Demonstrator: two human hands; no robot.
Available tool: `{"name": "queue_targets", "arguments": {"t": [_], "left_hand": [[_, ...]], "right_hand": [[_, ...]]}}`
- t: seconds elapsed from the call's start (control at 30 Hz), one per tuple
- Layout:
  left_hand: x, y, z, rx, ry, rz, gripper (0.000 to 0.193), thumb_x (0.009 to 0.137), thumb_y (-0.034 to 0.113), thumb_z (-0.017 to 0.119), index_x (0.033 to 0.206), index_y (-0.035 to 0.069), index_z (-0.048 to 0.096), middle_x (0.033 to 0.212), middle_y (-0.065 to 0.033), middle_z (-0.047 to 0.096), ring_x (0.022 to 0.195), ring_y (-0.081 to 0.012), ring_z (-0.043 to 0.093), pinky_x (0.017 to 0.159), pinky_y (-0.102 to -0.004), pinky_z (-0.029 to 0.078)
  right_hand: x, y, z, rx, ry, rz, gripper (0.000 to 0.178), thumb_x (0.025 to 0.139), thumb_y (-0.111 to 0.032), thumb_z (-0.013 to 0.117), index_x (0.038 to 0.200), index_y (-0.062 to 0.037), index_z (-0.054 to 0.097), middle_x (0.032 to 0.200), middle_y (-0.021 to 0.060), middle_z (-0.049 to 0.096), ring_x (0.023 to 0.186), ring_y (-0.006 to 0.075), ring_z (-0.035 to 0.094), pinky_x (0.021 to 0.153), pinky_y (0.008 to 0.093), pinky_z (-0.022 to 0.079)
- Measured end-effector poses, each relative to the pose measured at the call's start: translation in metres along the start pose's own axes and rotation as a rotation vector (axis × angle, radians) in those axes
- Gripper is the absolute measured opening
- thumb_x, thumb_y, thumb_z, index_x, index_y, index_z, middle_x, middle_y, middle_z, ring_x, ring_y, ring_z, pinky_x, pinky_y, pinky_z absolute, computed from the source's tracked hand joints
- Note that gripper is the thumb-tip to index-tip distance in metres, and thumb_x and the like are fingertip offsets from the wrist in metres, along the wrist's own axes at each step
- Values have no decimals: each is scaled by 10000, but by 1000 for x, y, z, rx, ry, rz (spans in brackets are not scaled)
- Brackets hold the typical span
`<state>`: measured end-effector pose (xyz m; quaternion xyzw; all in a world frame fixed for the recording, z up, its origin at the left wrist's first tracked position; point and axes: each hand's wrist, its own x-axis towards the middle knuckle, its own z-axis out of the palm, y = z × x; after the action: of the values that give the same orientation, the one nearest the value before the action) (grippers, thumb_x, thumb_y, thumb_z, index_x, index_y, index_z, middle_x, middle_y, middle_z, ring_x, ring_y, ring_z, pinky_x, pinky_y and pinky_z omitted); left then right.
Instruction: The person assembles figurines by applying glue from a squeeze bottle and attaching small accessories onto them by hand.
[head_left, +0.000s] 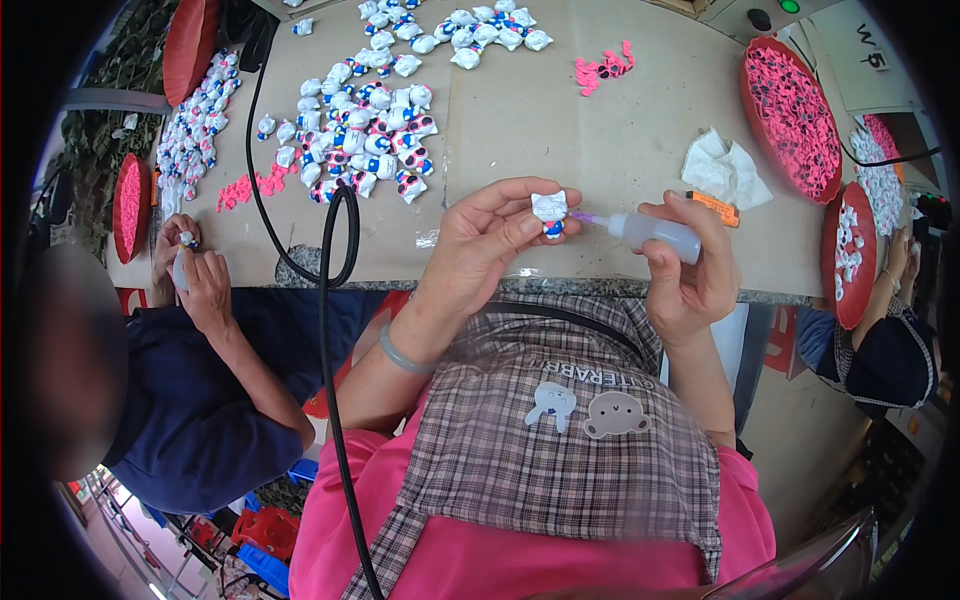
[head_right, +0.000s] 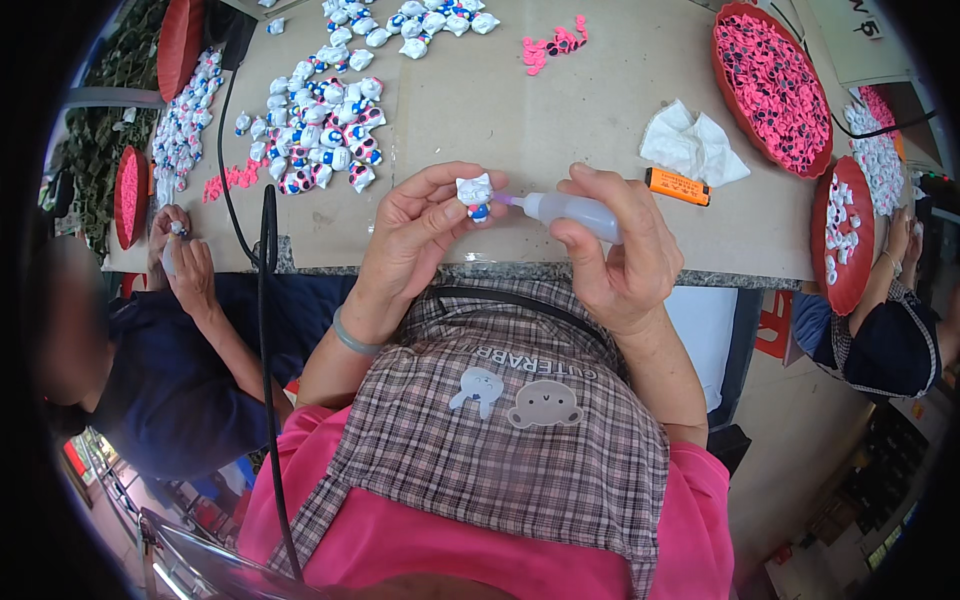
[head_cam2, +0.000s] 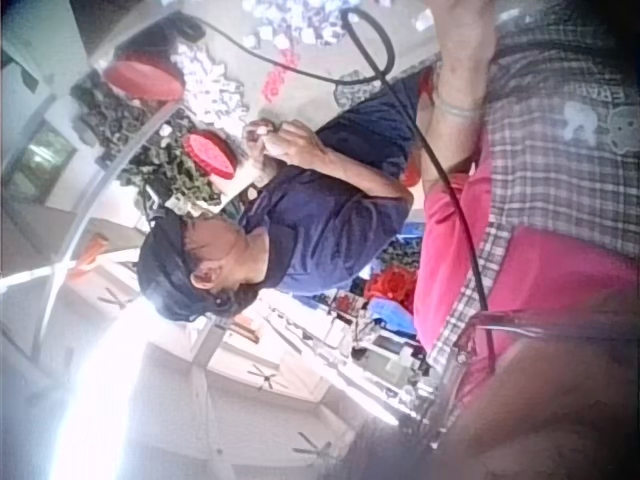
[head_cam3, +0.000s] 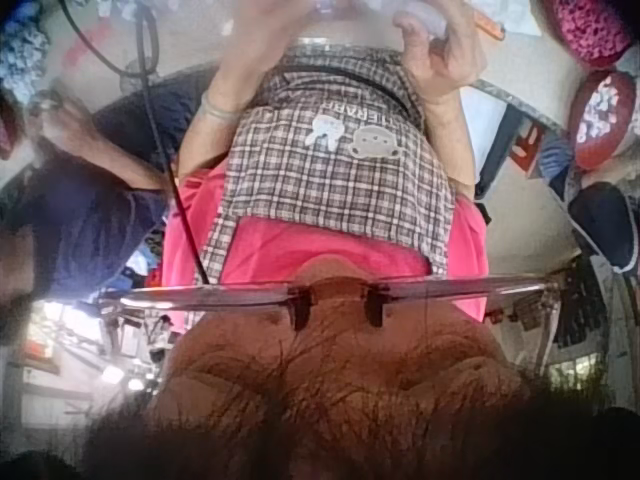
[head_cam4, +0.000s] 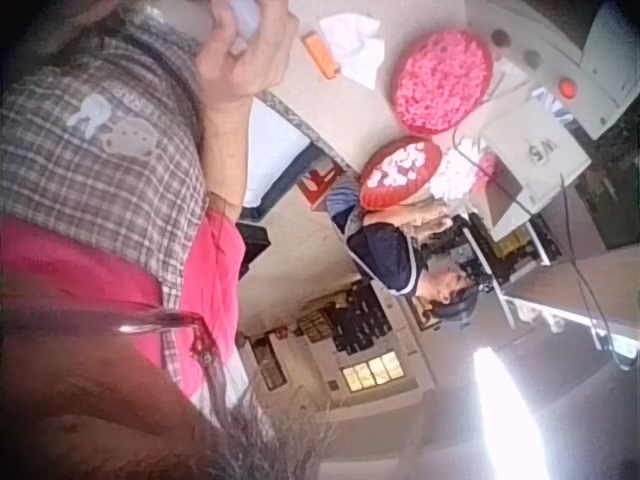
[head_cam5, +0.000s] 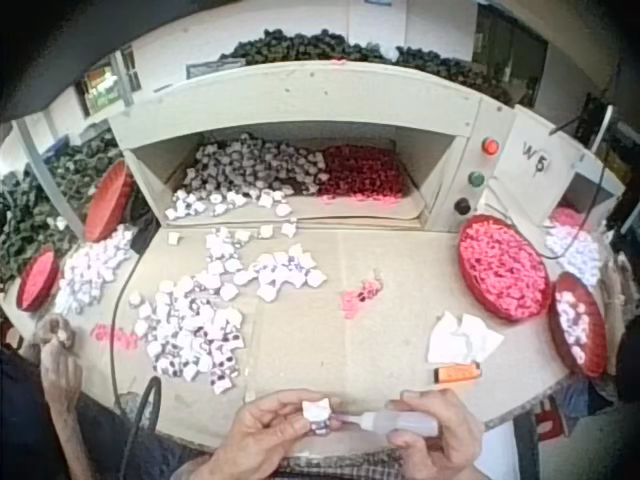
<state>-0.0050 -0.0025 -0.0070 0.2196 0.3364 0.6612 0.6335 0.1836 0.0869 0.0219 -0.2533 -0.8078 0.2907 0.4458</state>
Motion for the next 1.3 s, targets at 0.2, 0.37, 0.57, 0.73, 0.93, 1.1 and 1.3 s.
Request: {"name": "queue_targets", "arguments": {"t": [0.2, 0.37, 0.57, 0.73, 0.93, 1.1, 1.3], "left_hand": [[0, 1, 1, -2, 8, 2, 311, 922, 51, 542, 1223, -21, 535, 1190, -193, 596, 1034, -246, 625, 926, -358, 497], [1, -1, -1, 8, 18, -9, 317, 921, 48, 540, 1230, -26, 535, 1194, -194, 594, 1029, -242, 626, 915, -347, 500], [3, -2, -3, 4, -11, -6, 311, 923, 45, 534, 1227, -24, 542, 1187, -194, 599, 1023, -239, 628, 896, -331, 503], [2, -3, -8, 23, 23, -11, 324, 920, 59, 546, 1234, -22, 537, 1190, -195, 599, 1025, -252, 626, 906, -352, 497], [3, -4, -11, 30, 39, -16, 333, 907, 46, 561, 1229, -34, 530, 1178, -197, 602, 1023, -248, 621, 916, -362, 496], [4, -4, -12, 57, 30, -9, 311, 929, 66, 536, 1227, -25, 538, 1176, -189, 605, 1013, -247, 628, 896, -342, 496], [4, -4, -12, 54, 42, -12, 310, 931, 80, 541, 1225, -20, 541, 1172, -178, 608, 1008, -239, 628, 895, -334, 492]], "right_hand": [[-1, -4, 7, 78, 59, 93, 366, 826, -171, 708, 1105, 27, 579, 833, 144, 662, 718, 203, 644, 622, 265, 497], [1, -2, 11, 129, 77, 114, 365, 823, -163, 711, 1105, 29, 580, 827, 144, 658, 720, 189, 639, 625, 266, 495], [3, -2, 11, 368, 127, 321, 299, 868, -134, 665, 1102, 19, 558, 889, 146, 655, 687, 160, 621, 601, 239, 495], [21, 24, 8, 742, 170, 499, 230, 869, -39, 629, 1067, -15, 514, 959, 100, 594, 690, 141, 604, 592, 247, 508], [49, 49, 13, 596, -15, 746, 241, 838, 0, 640, 1023, -40, 491, 890, 57, 577, 788, 120, 602, 666, 253, 512], [72, 80, 31, 74, -140, 599, 270, 776, -35, 680, 1021, -51, 567, 880, 71, 598, 793, 175, 607, 685, 323, 494], [89, 84, 51, -259, -188, 208, 203, 744, -40, 681, 942, -31, 637, 927, 138, 624, 816, 318, 617, 729, 396, 495]]}}
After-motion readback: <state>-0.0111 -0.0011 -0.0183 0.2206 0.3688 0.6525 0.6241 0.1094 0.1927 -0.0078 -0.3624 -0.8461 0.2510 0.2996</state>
